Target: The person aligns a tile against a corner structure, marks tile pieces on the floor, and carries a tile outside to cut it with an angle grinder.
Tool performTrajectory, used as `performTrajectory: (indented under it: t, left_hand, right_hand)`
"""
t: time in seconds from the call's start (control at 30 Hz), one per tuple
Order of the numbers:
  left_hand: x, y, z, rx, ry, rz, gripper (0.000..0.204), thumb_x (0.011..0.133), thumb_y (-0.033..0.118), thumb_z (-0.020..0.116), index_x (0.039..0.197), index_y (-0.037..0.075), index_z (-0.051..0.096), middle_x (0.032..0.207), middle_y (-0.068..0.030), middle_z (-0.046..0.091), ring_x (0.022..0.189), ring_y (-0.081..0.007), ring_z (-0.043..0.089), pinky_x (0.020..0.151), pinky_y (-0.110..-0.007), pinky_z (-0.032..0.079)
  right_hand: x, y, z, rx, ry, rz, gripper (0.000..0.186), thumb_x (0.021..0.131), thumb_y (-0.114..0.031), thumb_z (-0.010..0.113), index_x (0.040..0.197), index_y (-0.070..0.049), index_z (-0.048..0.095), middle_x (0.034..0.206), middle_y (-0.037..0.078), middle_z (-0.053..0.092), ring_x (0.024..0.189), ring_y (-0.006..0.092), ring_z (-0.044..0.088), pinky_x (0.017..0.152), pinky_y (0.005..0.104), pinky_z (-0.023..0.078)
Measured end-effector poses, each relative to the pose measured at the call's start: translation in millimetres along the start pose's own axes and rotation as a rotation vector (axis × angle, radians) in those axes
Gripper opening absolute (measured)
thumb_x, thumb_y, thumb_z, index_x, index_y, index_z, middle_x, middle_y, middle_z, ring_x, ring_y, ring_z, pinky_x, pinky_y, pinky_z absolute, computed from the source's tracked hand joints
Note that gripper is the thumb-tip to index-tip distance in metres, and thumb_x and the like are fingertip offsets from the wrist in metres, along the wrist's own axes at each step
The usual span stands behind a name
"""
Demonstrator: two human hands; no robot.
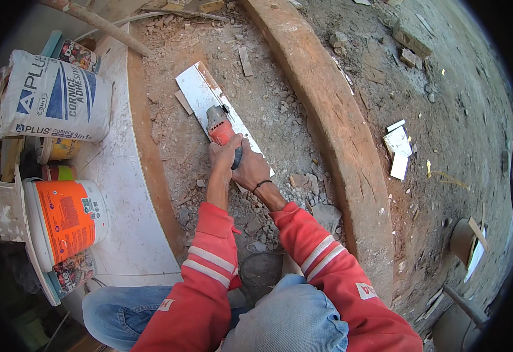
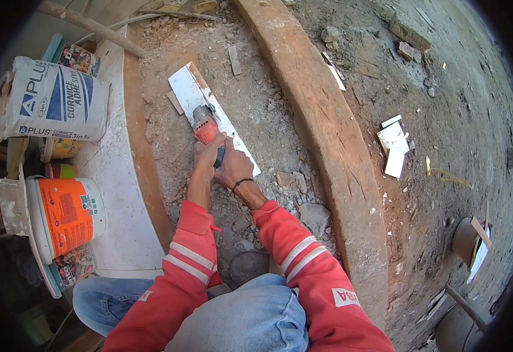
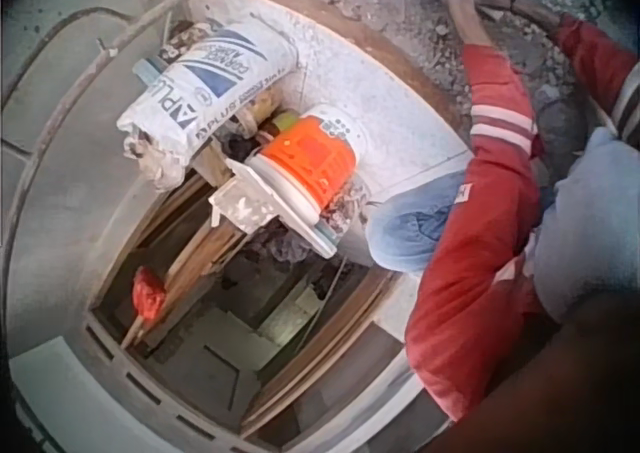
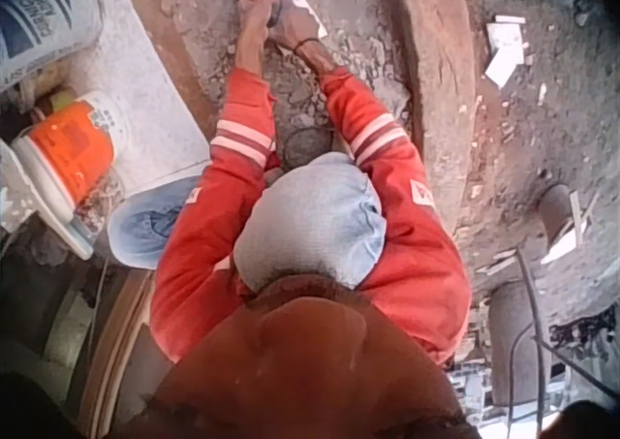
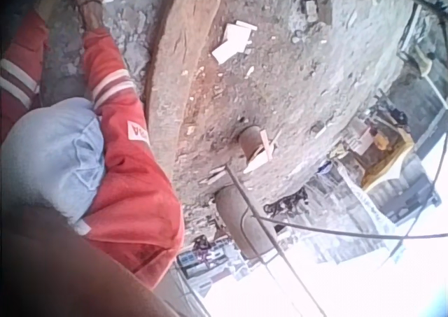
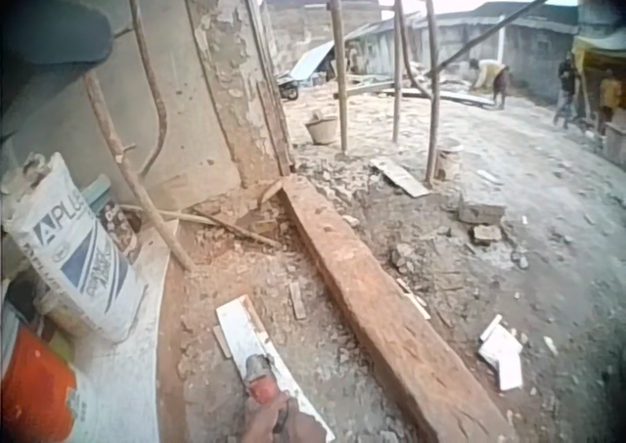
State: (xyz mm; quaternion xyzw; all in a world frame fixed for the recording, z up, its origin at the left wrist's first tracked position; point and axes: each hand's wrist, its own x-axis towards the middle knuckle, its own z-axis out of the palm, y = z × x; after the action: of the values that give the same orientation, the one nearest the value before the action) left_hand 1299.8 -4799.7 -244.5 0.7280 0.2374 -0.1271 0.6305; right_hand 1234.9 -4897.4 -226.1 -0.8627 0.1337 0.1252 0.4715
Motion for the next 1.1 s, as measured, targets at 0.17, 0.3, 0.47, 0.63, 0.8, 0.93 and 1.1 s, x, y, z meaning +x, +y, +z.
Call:
performTrajectory:
  t: [0.17,0.3,0.47,0.63,0.8,0.93,1.1]
  left_hand:
    - [-3.6,2.3,1.0,-0.015,-0.019,-0.032,0.029,0.085,0.017,0.087,0.1,-0.004,0.073,0.093,-0.0096,0.073,0.075,-0.0171,0.069,0.067,-0.034,0.055]
    - [0.1,0.6,-2.4,0.009,-0.019,-0.01,0.03,0.084,0.017,0.088,0.1,-0.004,0.074,0.093,-0.0102,0.074,0.076,-0.0169,0.069,0.067,-0.034,0.055]
    - [9.4,-3.9,-4.2,0.023,-0.023,-0.013,0.032,0.083,0.02,0.089,0.098,-0.005,0.075,0.093,-0.0104,0.074,0.077,-0.0171,0.07,0.068,-0.034,0.055]
    - [26.6,1.9,-7.3,0.074,-0.009,0.004,0.033,0.082,0.022,0.089,0.096,-0.004,0.075,0.092,-0.01,0.073,0.075,-0.0171,0.069,0.065,-0.035,0.055]
    - [50.2,16.4,-7.4,0.088,-0.004,0.015,0.033,0.081,0.023,0.089,0.095,-0.004,0.076,0.089,-0.0093,0.073,0.072,-0.0171,0.069,0.062,-0.036,0.055]
    - [68.2,24.0,-5.3,0.049,-0.021,-0.007,0.033,0.08,0.022,0.088,0.094,-0.004,0.076,0.088,-0.0093,0.074,0.071,-0.017,0.069,0.061,-0.035,0.055]
    - [87.5,23.5,-11.4,0.007,-0.048,0.015,0.033,0.079,0.021,0.088,0.094,-0.005,0.075,0.088,-0.01,0.074,0.07,-0.0171,0.069,0.06,-0.035,0.055]
  right_hand:
    - [3.1,3.3,2.1,0.007,-0.028,0.006,0.093,0.076,-0.05,0.083,0.146,-0.007,0.04,0.101,0.032,0.073,0.093,0.0526,0.072,0.078,0.0589,0.057]
    - [3.1,0.6,4.9,0.002,-0.03,0.028,0.093,0.076,-0.051,0.083,0.147,-0.009,0.04,0.1,0.031,0.073,0.094,0.0529,0.072,0.078,0.059,0.057]
    - [9.1,0.5,8.1,0.0,-0.042,0.04,0.093,0.076,-0.053,0.083,0.146,-0.009,0.04,0.101,0.031,0.073,0.095,0.0525,0.072,0.078,0.0587,0.058]
    - [23.3,-8.0,8.4,0.005,-0.068,0.034,0.09,0.077,-0.054,0.082,0.141,-0.005,0.041,0.102,0.03,0.073,0.096,0.0513,0.073,0.082,0.0583,0.058]
    - [47.2,-18.0,10.2,0.013,-0.079,0.031,0.099,0.075,-0.061,0.081,0.147,-0.007,0.039,0.109,0.031,0.072,0.101,0.0516,0.072,0.084,0.0567,0.058]
    - [63.6,-23.4,9.1,-0.003,-0.067,0.026,0.102,0.073,-0.062,0.082,0.147,-0.006,0.039,0.112,0.032,0.072,0.103,0.052,0.071,0.087,0.0562,0.057]
    - [76.0,-30.0,13.3,0.014,-0.084,0.017,0.104,0.072,-0.064,0.082,0.147,-0.005,0.039,0.113,0.032,0.071,0.105,0.0516,0.071,0.088,0.0557,0.057]
